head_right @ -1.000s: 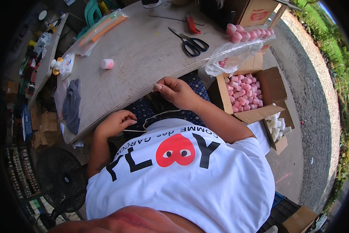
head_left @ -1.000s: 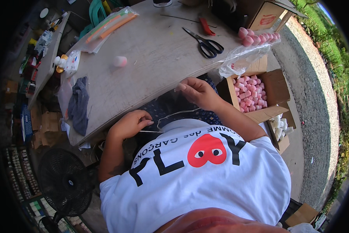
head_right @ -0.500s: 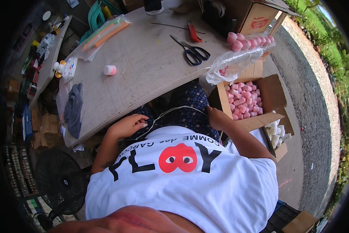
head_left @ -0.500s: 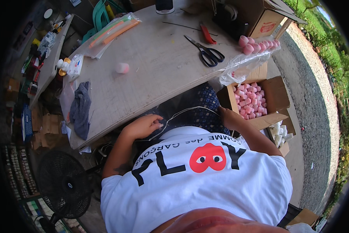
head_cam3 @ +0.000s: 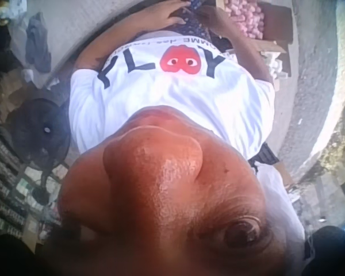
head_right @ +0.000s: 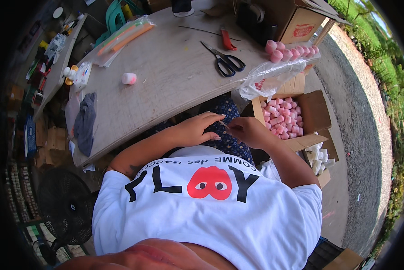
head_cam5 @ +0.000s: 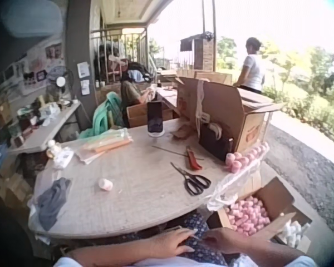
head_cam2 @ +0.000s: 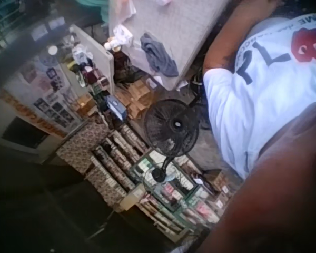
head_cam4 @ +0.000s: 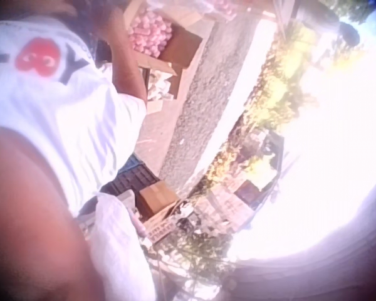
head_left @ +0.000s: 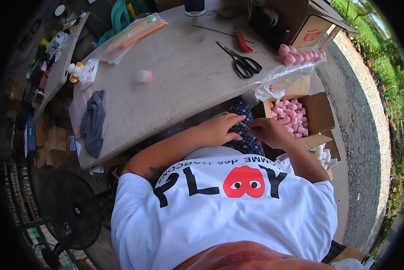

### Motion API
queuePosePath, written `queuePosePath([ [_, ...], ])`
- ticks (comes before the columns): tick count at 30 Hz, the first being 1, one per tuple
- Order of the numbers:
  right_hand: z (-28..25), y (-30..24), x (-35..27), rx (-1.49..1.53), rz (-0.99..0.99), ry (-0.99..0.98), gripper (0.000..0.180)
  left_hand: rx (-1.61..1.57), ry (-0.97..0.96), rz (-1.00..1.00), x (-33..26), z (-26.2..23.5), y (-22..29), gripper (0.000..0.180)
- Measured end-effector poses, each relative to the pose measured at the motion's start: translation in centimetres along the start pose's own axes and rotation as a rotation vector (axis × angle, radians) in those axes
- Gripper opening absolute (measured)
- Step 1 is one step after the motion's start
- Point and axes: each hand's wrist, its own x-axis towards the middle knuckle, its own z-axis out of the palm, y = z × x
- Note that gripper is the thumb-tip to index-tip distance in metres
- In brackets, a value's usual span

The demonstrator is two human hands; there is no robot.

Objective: The person inserts a wick into small pink cylindrical objects, ties a knot, and trims the excess wick with scissors. They repeat this process for several items, placing finished pieces on the table.

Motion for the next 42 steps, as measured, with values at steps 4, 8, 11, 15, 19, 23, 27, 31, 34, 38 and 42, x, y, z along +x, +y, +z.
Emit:
queuePosePath([
  [4,-3.5,-4.3,0.9,0.226,0.012,-0.136,0.017,-0.006,0.185,0.092,0.0,-2.0,1.5,0.016],
  [8,-5.9,-3.3,1.7,0.518,-0.145,-0.09,0.014,-0.139,0.288,-0.105,-3.2,-4.5,0.8,0.008],
  [11,-6.3,-1.4,2.6,0.833,-0.332,-0.124,0.017,-0.069,0.236,-0.214,-4.7,-5.6,1.0,0.01],
  [15,-5.1,-3.0,2.9,1.195,-0.382,-0.19,0.029,-0.079,0.233,-0.221,-5.0,-5.3,0.2,0.012],
  [19,-2.6,-4.8,3.7,1.258,-0.435,-0.026,0.025,-0.249,0.191,-0.32,-4.8,-4.9,1.6,0.027],
  [23,-2.5,-4.8,5.7,1.06,-0.408,0.082,0.022,-0.203,0.19,-0.248,-4.2,-5.5,2.9,0.037],
  [27,-1.8,-7.0,6.3,0.717,-0.327,0.085,0.019,-0.147,0.593,0.134,-2.7,-6.9,2.9,0.038],
  [31,0.0,-8.3,6.6,0.617,-0.282,0.01,0.017,-0.233,0.646,0.196,-1.1,-7.5,3.4,0.026],
  [34,1.0,-9.0,6.6,0.523,-0.291,0.037,0.017,-0.424,0.626,0.078,-0.7,-7.3,3.6,0.023],
  [38,1.2,-9.1,6.6,0.249,-0.241,0.007,0.014,-0.661,0.642,-0.05,-0.8,-7.3,3.7,0.021],
  [42,1.9,-8.3,6.9,0.129,-0.404,0.133,0.024,-0.603,0.629,0.028,-0.4,-7.7,3.6,0.02],
])
